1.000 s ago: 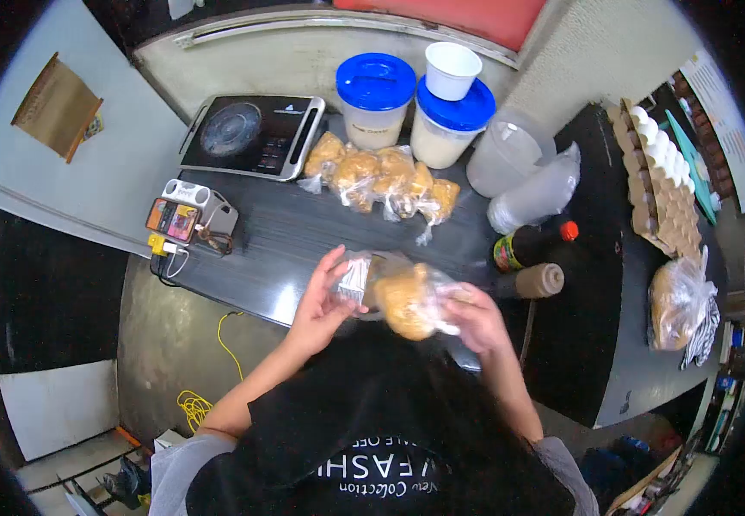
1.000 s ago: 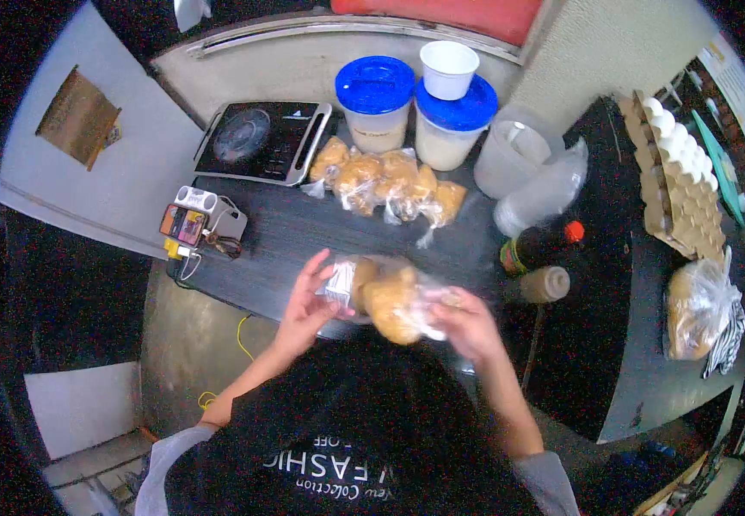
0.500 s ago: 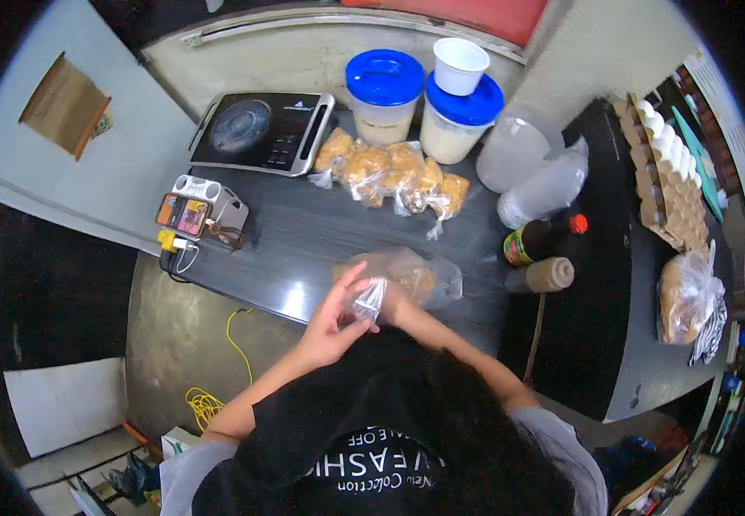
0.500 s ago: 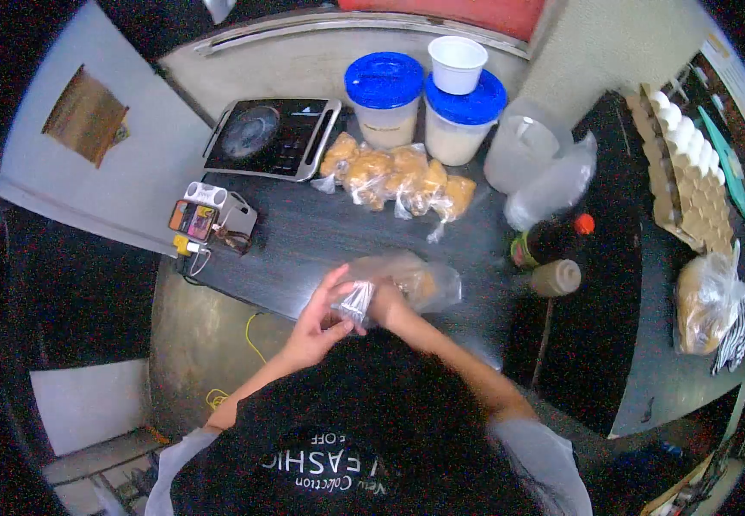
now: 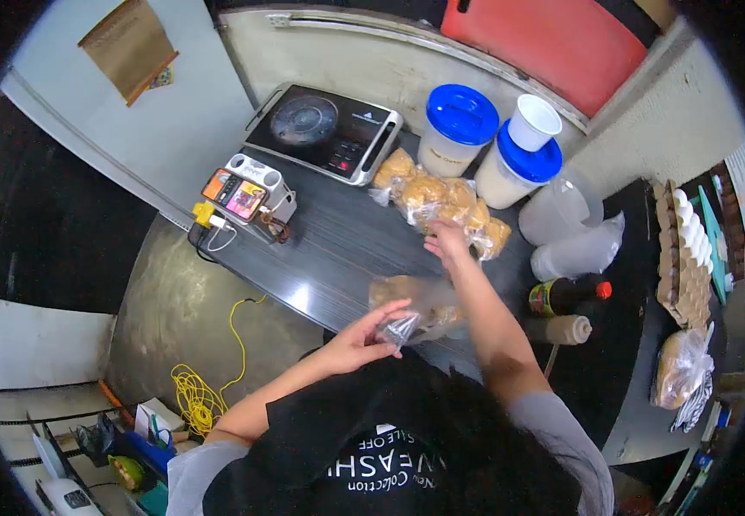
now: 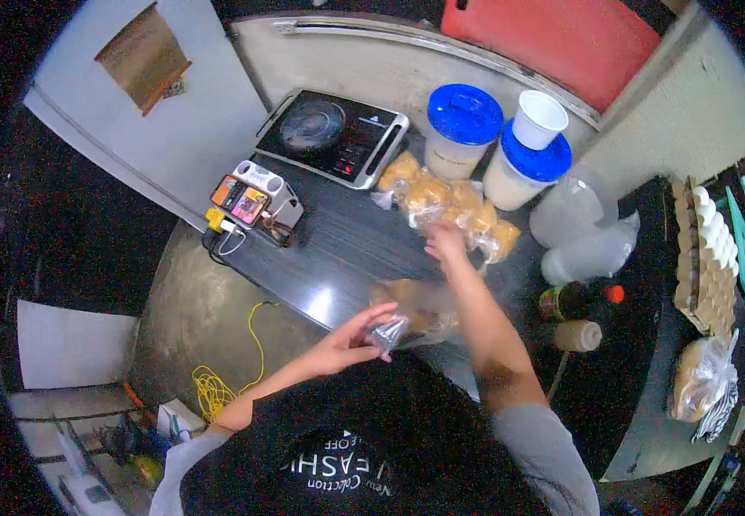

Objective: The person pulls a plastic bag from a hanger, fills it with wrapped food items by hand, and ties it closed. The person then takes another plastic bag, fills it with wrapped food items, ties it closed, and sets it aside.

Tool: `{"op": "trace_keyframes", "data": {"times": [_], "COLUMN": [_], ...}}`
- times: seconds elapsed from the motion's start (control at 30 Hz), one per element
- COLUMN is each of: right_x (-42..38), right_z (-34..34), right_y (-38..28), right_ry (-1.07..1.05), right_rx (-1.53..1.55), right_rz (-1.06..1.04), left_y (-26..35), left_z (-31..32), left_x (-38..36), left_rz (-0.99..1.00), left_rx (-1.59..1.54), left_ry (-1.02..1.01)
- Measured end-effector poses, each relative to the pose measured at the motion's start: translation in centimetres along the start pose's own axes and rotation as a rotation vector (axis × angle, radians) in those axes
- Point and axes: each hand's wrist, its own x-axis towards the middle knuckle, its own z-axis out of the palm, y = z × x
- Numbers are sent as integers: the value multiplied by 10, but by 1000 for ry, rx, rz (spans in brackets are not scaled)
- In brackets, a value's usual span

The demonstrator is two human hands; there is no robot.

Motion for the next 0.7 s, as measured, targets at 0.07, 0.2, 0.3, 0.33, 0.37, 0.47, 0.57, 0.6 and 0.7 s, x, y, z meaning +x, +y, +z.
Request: {"op": "trace_keyframes", "data": {"times": [0.07,0.2,0.3,0.33,0.37,0.47,0.57,0.6,0.7], "right_x": [19,28,34,34,34,41,43,44,50], "right_z": [22,48,44,43,42,35,34,32,32], "right_y": [14,14,18,16,15,14,14,16,25], "right_ry": [50,210,188,170,153,136,216,259,241], "right_rx": [394,339,287,276,263,354,479,517,781], "right_rz": [170,183,169,168,169,166,187,198,106], "left_y": [0,1,-4,-4,-5,-10,-8,-8,-9], "left_z": [-4,-14,-26,-29,-30,-35,-41,-41,-42], "left_x": [-1,-4,-6,-5,-5,-1,2,3,5], "left_rz": [31,58,37,40,43,63,64,58,45], "left_rx": [21,-7,-5,-23,-43,-100,-95,-83,-112], "left_ry": [-41,-44,-81,-88,-96,-121,-144,-153,-178]}}
